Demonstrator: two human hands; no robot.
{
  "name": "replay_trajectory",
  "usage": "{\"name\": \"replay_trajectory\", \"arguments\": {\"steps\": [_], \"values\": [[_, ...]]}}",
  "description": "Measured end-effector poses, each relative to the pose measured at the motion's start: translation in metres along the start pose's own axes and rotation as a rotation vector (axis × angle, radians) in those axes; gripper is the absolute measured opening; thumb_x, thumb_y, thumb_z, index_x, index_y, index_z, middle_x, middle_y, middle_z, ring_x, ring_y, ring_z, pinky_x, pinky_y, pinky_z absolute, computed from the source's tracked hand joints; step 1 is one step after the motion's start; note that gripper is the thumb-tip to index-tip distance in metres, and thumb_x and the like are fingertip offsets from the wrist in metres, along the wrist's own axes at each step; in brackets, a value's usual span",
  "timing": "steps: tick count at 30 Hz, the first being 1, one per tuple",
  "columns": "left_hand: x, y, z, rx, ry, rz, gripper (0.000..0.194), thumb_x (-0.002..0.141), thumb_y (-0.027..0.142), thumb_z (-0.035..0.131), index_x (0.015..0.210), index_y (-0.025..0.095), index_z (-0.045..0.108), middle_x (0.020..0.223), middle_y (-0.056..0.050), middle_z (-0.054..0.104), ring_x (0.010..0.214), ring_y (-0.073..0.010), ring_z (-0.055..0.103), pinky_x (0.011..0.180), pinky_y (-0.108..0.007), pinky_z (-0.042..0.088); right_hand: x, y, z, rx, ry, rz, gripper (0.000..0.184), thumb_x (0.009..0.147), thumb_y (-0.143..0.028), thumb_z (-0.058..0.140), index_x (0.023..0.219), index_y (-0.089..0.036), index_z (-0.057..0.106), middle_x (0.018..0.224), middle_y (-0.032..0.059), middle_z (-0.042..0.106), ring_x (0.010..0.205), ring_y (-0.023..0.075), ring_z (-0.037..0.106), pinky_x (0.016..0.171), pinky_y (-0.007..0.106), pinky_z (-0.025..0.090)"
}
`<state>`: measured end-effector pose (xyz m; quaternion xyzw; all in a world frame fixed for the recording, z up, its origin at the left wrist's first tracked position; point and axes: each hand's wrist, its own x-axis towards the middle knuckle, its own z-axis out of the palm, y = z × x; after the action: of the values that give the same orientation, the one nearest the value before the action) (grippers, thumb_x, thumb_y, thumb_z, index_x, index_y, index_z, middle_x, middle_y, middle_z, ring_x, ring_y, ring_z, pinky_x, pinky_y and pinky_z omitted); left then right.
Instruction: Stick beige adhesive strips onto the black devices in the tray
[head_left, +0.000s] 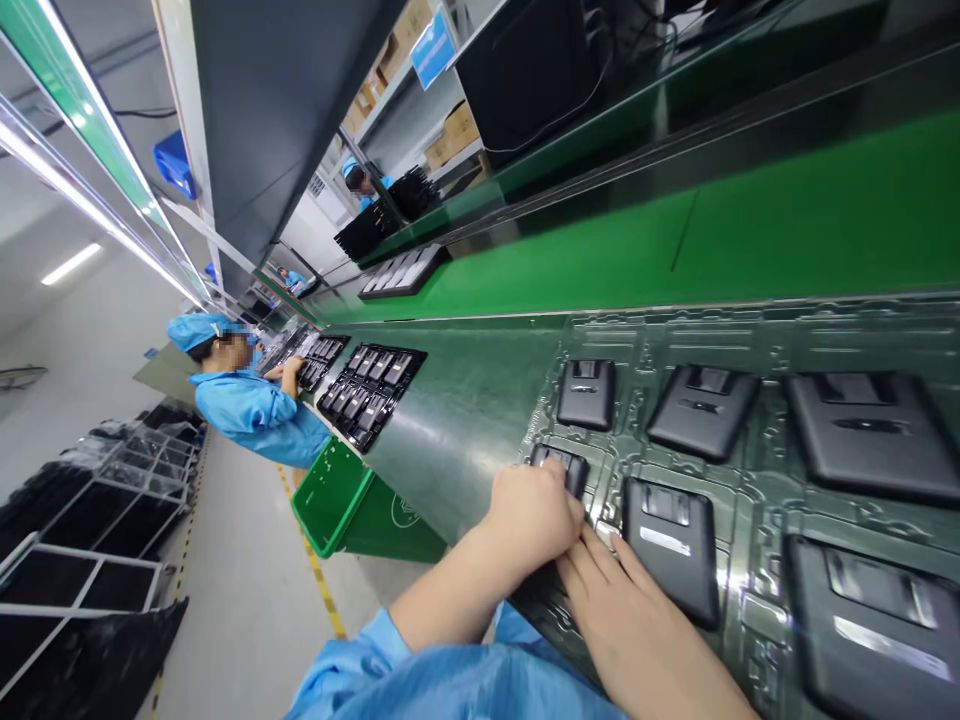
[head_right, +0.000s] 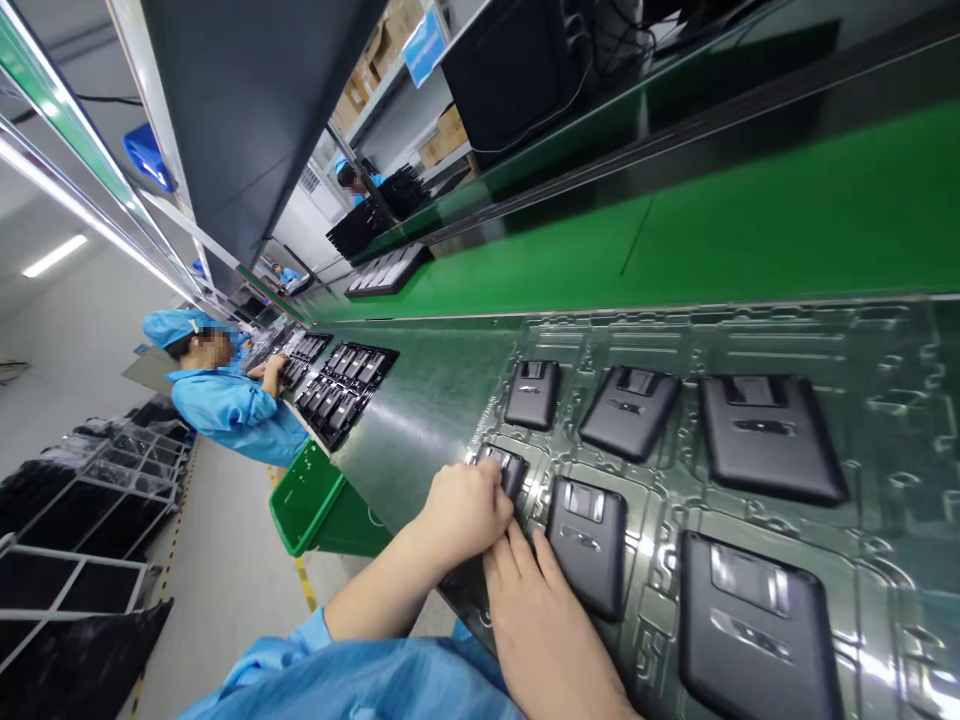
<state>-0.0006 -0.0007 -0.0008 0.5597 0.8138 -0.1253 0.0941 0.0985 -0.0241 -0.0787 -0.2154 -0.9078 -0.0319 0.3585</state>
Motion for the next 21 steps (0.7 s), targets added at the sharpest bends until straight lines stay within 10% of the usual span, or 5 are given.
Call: {"name": "replay_trajectory", "arguments": {"steps": [14,21], "values": [[-0.002,-0.022,0.011,-0.309,0.094,-0.067,0.013,0.073,0.020,0.038,0.072,0.019,0.051,0.063,-0.002,0.058,0.057,-0.0138,0.052,0.059,-0.024,0.038,0.004,-0.001,-0.005,0.045,-0.011,0.016,0.044,0.063,-0.010,0.032,0.094,-0.002,0.062,0.107,0.0169,0.055,0.104,0.0257,0.043,0.082,0.040,0.042],[0.001,-0.043,0.014,-0.833,0.192,-0.142,0.016,0.065,0.012,0.046,0.052,0.018,0.038,0.043,0.007,0.034,0.044,-0.0065,0.027,0.049,-0.022,0.022,-0.001,0.000,-0.001,0.064,-0.045,0.021,0.041,0.066,-0.013,0.034,0.094,-0.006,0.062,0.109,0.0146,0.054,0.106,0.0253,0.042,0.085,0.040,0.040]]}}
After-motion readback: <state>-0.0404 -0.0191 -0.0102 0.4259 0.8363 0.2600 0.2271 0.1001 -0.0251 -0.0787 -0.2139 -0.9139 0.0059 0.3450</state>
